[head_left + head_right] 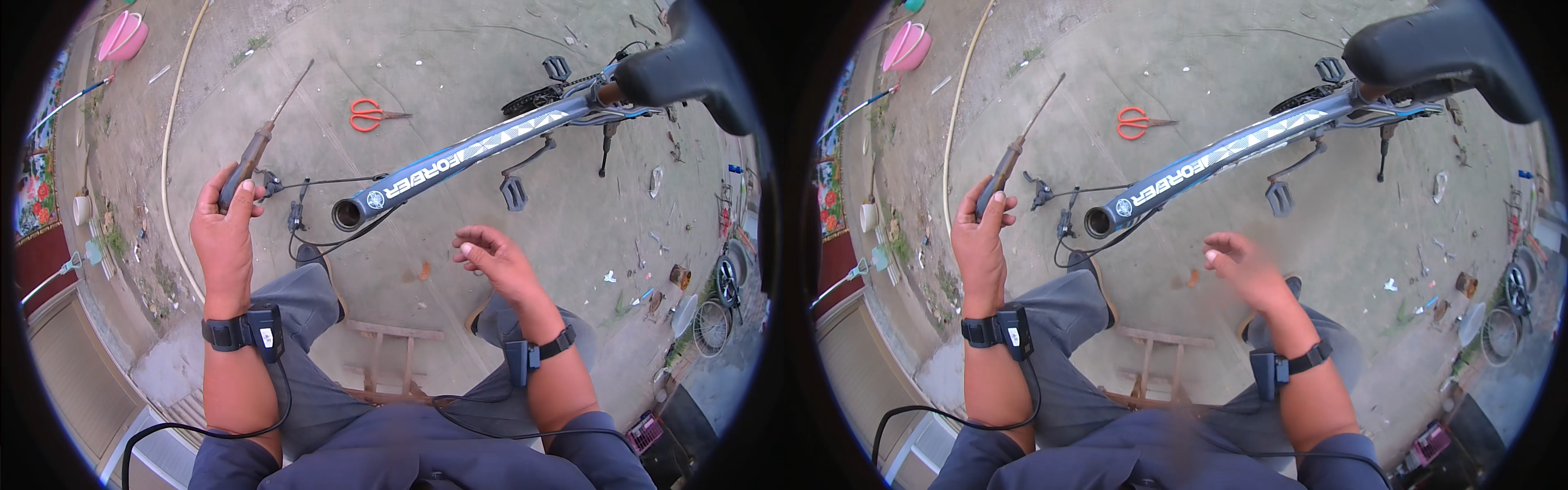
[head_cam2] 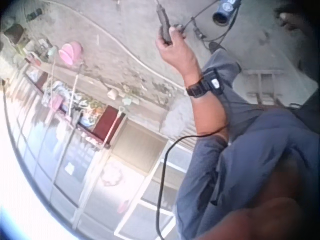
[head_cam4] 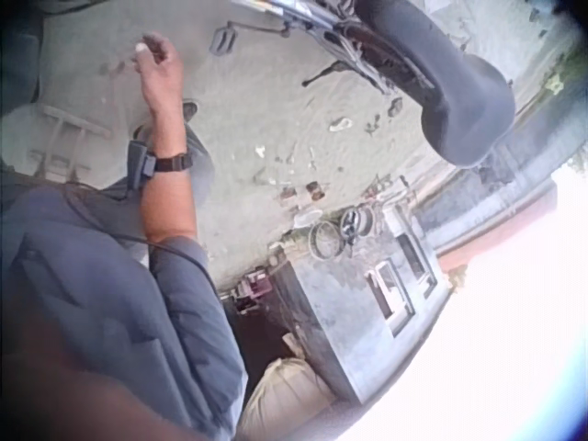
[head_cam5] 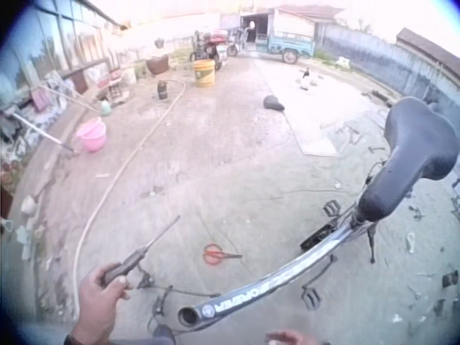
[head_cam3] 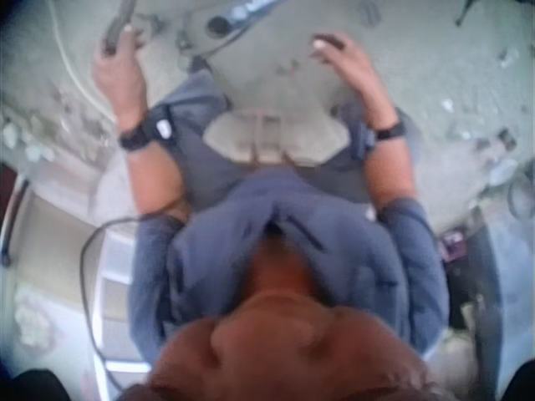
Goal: The person inserts a headset bearing into the bicycle frame's head tube, then uses a screwdriver to tap it into place. They then pick up the front fork assembly and insert it into the head tube, aligning the headset components.
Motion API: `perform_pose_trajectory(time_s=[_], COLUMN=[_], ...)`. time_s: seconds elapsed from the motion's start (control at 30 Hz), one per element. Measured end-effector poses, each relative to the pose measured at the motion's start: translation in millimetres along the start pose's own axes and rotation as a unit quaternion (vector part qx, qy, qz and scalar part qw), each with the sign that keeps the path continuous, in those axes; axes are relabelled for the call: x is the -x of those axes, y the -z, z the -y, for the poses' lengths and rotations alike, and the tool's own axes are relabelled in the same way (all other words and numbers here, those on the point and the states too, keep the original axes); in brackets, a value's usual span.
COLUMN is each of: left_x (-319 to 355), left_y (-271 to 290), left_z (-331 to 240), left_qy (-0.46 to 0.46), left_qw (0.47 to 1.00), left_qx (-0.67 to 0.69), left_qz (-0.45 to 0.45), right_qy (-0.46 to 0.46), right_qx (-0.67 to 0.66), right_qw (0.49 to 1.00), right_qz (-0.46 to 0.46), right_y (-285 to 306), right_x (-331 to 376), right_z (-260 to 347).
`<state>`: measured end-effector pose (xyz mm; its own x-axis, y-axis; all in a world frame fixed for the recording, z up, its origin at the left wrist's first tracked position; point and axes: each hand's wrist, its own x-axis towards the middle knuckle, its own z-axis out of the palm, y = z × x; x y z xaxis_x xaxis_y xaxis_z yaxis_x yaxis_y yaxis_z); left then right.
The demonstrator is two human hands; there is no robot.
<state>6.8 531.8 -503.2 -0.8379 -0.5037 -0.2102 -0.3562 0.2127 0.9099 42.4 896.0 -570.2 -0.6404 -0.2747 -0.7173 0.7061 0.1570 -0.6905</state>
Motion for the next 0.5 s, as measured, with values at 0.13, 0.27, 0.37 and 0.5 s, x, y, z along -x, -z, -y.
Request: perform_pose_trajectory(time_s=[0.13, 0.27, 0.37, 0.5], left_x=[2.3, 3.4, 11.6, 25.3], left_y=[7.2, 21.8, 37.0, 69.7], left_z=[-2.3, -4.2, -1.1, 4.4], left_qy=[-0.055, -0.108, -0.136, -0.140], left_qw=[0.998, 0.993, 0.988, 0.988], left_qx=[0.008, 0.040, 0.068, 0.066], left_qz=[-0.003, 0.005, 0.006, 0.021], right_qy=[0.060, 0.125, 0.131, 0.106], right_qx=[-0.011, 0.005, 0.008, -0.043], right_qw=[0.998, 0.992, 0.990, 0.990], right_qz=[-0.018, -0.023, -0.047, -0.085], right_y=[-9.4, -21.9, -29.9, -49.1], right_x=[9.3, 25.4, 34.9, 38.0], right_z=[10.2, 11.0, 6.5, -12.8])
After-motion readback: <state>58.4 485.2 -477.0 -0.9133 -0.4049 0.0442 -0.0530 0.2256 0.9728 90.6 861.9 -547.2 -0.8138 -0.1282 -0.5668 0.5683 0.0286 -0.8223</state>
